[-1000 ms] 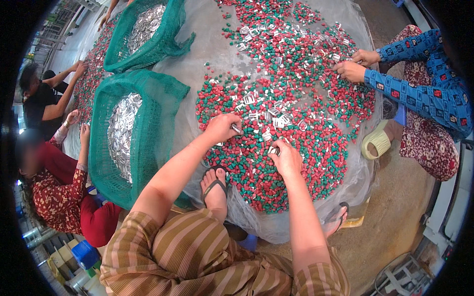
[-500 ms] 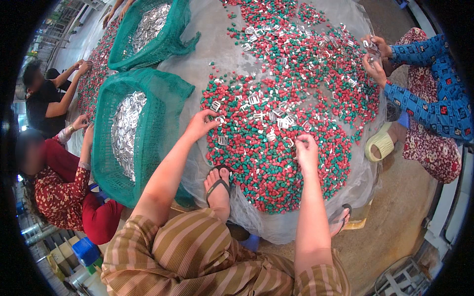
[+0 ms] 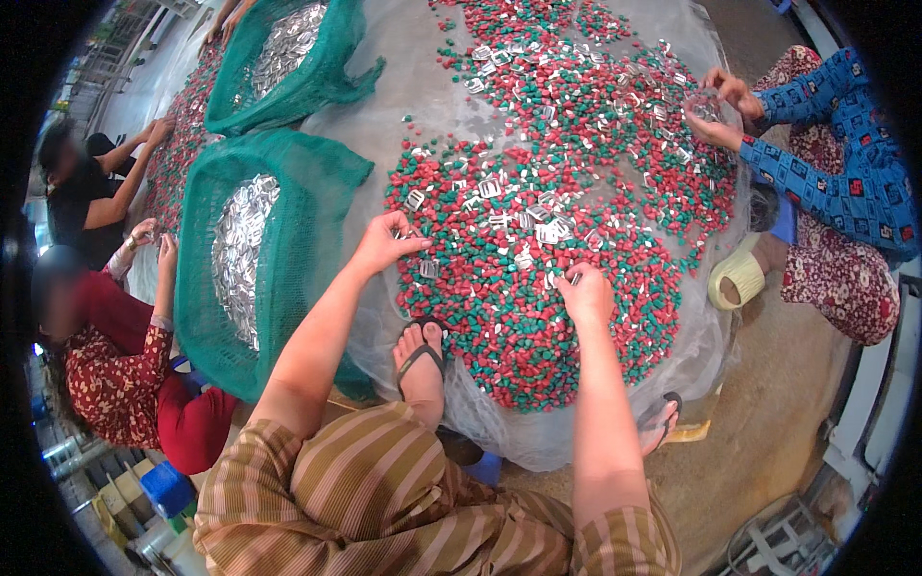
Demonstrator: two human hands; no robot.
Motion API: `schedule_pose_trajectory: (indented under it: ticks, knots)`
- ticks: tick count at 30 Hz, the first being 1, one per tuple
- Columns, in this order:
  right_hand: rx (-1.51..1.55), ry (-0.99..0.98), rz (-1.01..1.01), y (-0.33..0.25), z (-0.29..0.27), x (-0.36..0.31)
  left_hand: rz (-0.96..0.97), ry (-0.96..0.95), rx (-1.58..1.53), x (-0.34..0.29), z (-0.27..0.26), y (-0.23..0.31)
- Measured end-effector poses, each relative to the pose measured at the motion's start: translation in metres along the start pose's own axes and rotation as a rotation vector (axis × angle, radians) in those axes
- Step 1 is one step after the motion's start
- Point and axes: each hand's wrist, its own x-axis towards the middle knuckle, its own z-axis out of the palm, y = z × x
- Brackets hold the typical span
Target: The person sorts small metal tags from a pile on the floor into a mesh bag and then helps other workers lift and move the large plastic sheet to consolidate the tags.
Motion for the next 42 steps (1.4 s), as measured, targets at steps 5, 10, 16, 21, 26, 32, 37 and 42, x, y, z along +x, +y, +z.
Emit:
schedule_pose_trajectory:
  ticks: [5,10,16,21,26,32,37,42]
  knots:
    - [0.128,-0.072,-0.085,0.011,0.006,0.004,0.055,0.005,0.062,-0.005,-0.001,0.010]
    - [1.038,-0.232,0.110,0.019,0.002,0.008,0.081,-0.100,0.401,-0.024,0.004,0.037]
    - [1.508,-0.329,0.261,0.004,-0.021,0.014,0.150,-0.241,0.650,-0.039,0.014,0.044]
    - [1.396,-0.273,0.287,-0.008,-0.016,0.031,0.114,-0.269,0.276,-0.019,0.003,0.010]
    - [0.410,0.038,-0.046,-0.018,-0.003,0.051,0.025,0.104,0.350,0.022,-0.009,0.013]
    - [-0.167,-0.017,-0.051,-0.063,-0.008,0.032,-0.013,0.126,0.748,0.031,0.004,0.030]
    - [0.033,-0.029,0.053,-0.031,-0.001,0.043,-0.043,0.098,0.702,0.023,0.001,0.032]
    - [1.504,-0.220,0.267,0.009,-0.002,0.031,0.101,0.266,0.500,-0.003,-0.041,0.035]
